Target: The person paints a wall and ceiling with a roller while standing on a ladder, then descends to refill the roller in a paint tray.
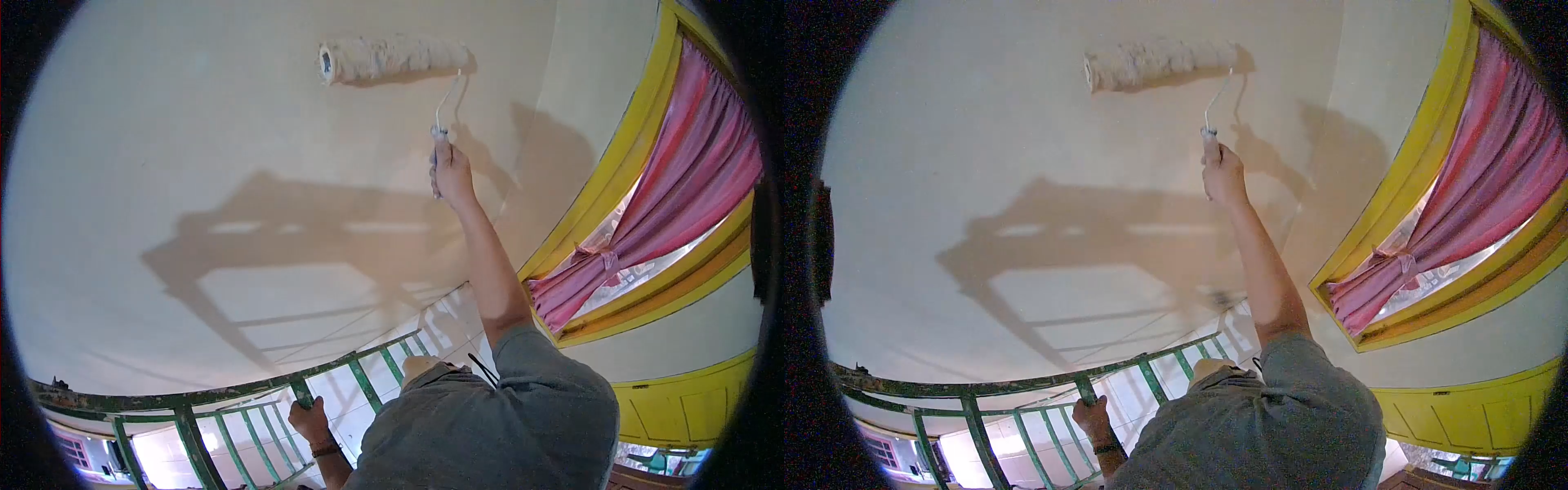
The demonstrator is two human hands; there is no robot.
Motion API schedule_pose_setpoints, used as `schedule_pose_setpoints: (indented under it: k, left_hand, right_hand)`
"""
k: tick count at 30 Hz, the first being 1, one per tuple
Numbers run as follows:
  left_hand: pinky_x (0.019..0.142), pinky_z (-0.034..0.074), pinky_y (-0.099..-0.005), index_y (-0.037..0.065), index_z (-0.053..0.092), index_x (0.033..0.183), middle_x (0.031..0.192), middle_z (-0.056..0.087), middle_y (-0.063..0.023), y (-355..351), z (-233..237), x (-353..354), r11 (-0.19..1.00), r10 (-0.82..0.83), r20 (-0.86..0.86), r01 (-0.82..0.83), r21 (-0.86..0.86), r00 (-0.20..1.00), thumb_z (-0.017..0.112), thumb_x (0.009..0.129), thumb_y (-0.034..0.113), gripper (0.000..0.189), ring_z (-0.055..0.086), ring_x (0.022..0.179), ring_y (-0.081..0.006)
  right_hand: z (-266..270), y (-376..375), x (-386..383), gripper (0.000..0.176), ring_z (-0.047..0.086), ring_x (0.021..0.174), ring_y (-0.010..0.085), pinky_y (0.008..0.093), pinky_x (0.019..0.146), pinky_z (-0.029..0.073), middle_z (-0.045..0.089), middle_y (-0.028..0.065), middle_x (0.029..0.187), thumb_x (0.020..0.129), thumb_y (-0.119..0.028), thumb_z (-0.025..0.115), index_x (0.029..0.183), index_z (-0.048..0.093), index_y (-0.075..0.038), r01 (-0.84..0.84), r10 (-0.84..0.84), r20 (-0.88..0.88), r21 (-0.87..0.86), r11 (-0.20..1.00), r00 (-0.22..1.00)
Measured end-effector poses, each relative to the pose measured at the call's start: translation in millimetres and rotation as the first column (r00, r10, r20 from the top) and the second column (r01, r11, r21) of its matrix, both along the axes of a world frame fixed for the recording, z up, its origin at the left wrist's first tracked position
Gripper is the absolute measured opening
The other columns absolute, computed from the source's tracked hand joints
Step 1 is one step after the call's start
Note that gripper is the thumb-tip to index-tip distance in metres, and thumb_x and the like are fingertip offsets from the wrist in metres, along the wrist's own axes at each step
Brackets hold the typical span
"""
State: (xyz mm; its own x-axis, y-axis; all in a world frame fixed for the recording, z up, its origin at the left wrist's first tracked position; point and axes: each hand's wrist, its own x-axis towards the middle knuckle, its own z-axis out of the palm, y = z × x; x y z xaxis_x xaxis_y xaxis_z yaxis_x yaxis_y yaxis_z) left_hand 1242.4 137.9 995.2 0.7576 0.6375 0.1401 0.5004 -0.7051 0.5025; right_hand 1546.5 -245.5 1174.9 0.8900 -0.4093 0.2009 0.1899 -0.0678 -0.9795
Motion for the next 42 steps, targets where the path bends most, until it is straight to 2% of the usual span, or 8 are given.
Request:
schedule_pose_setpoints:
  k: [5, 8, 11, 21, 27, 30, 36, 42]
  left_hand:
    - [0.056, 0.047, -0.0451, -0.004, 0.056, 0.065, 0.061, 0.059, -0.0196, 5, -8, -1, 0.995, 0.003, 0.027, 0.0, -0.099, 1.0, 0.072, 0.055, 0.019, 0.03, 0.058, 0.056, -0.0366]
    - [0.054, 0.045, -0.0468, -0.003, 0.055, 0.063, 0.059, 0.057, -0.0191, 1, -14, 0, 0.998, -0.03, 0.099, 0.025, 0.05, 0.995, 0.071, 0.055, 0.018, 0.028, 0.055, 0.054, -0.0389]
    - [0.054, 0.044, -0.049, -0.002, 0.054, 0.062, 0.057, 0.056, -0.0183, 12, -29, -15, 0.992, -0.018, 0.09, 0.007, 0.123, 0.996, 0.07, 0.054, 0.018, 0.027, 0.053, 0.054, -0.0402]
    - [0.064, 0.049, -0.0434, 0.0, 0.06, 0.076, 0.073, 0.063, -0.0186, 12, -27, -1, 0.995, -0.052, 0.03, 0.054, -0.086, 0.998, 0.078, 0.06, 0.036, 0.043, 0.059, 0.067, -0.0356]
    - [0.054, 0.047, -0.0435, -0.001, 0.054, 0.072, 0.066, 0.059, -0.0167, 28, -48, 14, 0.984, 0.031, -0.054, -0.04, -0.173, 0.998, 0.075, 0.061, 0.026, 0.036, 0.058, 0.057, -0.0336]
    - [0.039, 0.044, -0.0376, 0.001, 0.049, 0.07, 0.058, 0.055, -0.0109, 24, -39, 0, 0.858, 0.113, -0.048, -0.122, -0.498, 0.992, 0.078, 0.061, 0.018, 0.034, 0.056, 0.046, -0.0248]
    - [0.032, 0.039, -0.0299, 0.003, 0.048, 0.069, 0.053, 0.051, -0.0058, -5, 18, 10, 0.771, 0.047, -0.238, -0.187, -0.609, 0.97, 0.073, 0.069, 0.014, 0.027, 0.046, 0.038, -0.0154]
    - [0.045, 0.041, -0.039, -0.002, 0.053, 0.069, 0.057, 0.054, -0.0112, -5, -7, 3, 0.918, 0.142, -0.125, -0.177, -0.355, 0.982, 0.072, 0.067, 0.019, 0.027, 0.051, 0.046, -0.0251]
  right_hand:
    - [-74, -3, 8, 0.045, 0.053, 0.057, 0.0202, 0.0366, 0.057, 0.044, 0.051, 0.0112, 0.062, 0.094, -0.038, 0.041, 0.078, 0.052, 0.002, 0.042, -0.054, -0.09, -0.126, 0.991, 0.994]
    - [-171, 0, 2, 0.045, 0.043, 0.04, 0.0116, 0.029, 0.039, 0.037, 0.043, 0.0016, 0.05, 0.096, -0.039, 0.04, 0.07, 0.047, -0.004, 0.274, -0.177, 0.267, -0.387, 0.88, 0.947]
    - [-236, 1, -29, 0.042, 0.043, 0.04, 0.0102, 0.0291, 0.037, 0.036, 0.041, 0.0015, 0.05, 0.096, -0.036, 0.042, 0.069, 0.046, -0.004, 0.107, -0.075, 0.128, -0.266, 0.958, 0.989]
    - [-30, -25, -1, 0.044, 0.039, 0.037, 0.01, 0.0295, 0.036, 0.034, 0.038, 0.0006, 0.049, 0.096, -0.04, 0.04, 0.071, 0.045, -0.003, -0.034, 0.034, -0.005, -0.032, 0.999, 0.999]
    - [-193, -15, -5, 0.042, 0.044, 0.04, 0.0101, 0.0297, 0.037, 0.036, 0.044, 0.0013, 0.052, 0.096, -0.039, 0.041, 0.074, 0.048, -0.003, 0.2, -0.127, 0.239, -0.312, 0.929, 0.963]
    - [-266, -28, -17, 0.041, 0.046, 0.041, 0.0108, 0.0297, 0.038, 0.038, 0.047, 0.0022, 0.053, 0.095, -0.038, 0.043, 0.073, 0.05, -0.003, 0.074, -0.071, 0.021, -0.371, 0.926, 0.997]
    - [-109, -37, -27, 0.041, 0.049, 0.043, 0.0109, 0.0263, 0.039, 0.04, 0.049, 0.0016, 0.056, 0.093, -0.041, 0.046, 0.073, 0.05, -0.005, -0.21, 0.253, -0.172, 0.233, 0.95, 0.952]
    - [-97, -45, -1, 0.04, 0.043, 0.04, 0.0085, 0.0247, 0.035, 0.036, 0.044, -0.0003, 0.052, 0.095, -0.043, 0.041, 0.073, 0.045, -0.01, -0.244, 0.244, -0.076, 0.016, 0.97, 0.967]
